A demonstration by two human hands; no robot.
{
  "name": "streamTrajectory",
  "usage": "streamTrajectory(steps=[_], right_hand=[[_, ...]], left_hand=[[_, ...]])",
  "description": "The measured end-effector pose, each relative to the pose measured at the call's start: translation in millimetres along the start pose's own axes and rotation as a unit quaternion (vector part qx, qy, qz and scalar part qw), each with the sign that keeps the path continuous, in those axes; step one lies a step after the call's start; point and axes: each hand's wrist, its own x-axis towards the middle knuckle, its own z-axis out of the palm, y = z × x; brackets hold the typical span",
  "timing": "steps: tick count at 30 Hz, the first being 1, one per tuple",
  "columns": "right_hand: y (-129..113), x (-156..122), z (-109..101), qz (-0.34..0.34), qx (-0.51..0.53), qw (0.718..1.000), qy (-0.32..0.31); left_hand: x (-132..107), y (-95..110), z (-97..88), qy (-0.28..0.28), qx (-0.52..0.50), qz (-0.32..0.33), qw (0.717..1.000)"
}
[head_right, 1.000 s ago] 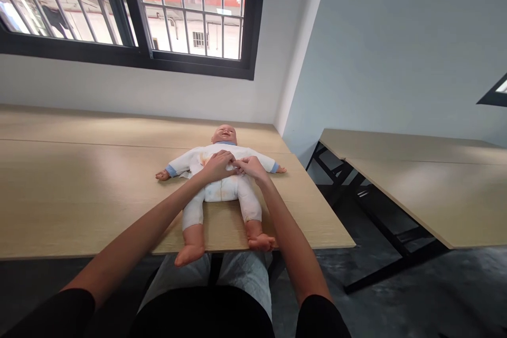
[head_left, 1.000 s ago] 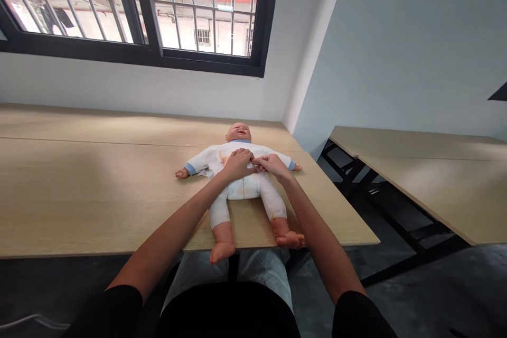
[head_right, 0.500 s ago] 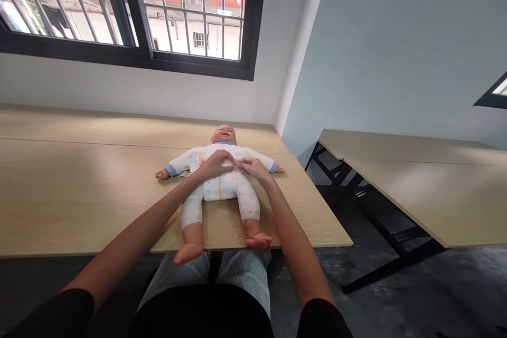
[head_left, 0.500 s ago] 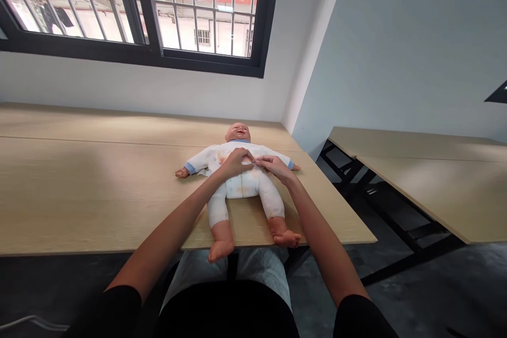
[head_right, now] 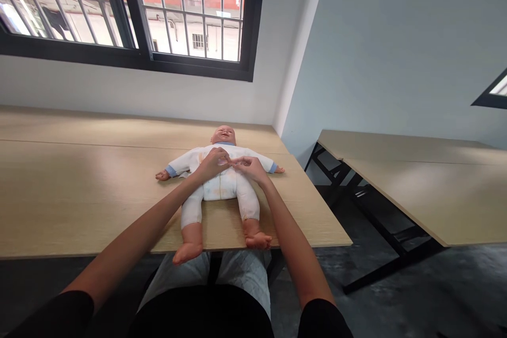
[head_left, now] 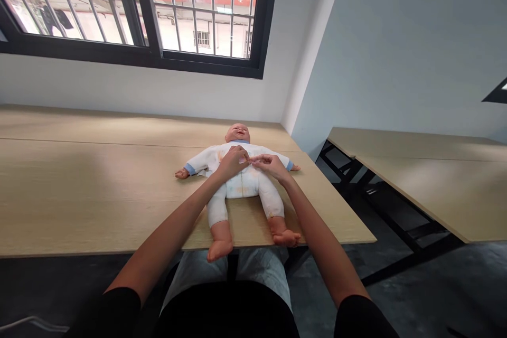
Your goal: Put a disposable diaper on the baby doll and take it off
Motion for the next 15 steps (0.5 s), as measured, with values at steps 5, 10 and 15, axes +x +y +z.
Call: streamTrajectory(steps=[5, 10, 15], right_hand=[[-1.9, -5.4, 4.7, -0.021, 0.008, 1.000, -0.004], [-3.0, -7.8, 6.0, -0.020, -0.015, 1.000, -0.005], [-9.0, -6.2, 2.9, -0.026, -0.006, 0.999, 0.027]], left_hand=[[-0.2, 1.3, -7.6, 0.011, -0.037, -0.025, 0.999], [-21.4, -13.0, -41.2, 0.060, -0.058, -0.073, 0.994], [-56.3, -34.9, -89.2, 0.017, -0.016, -0.115, 0.993]])
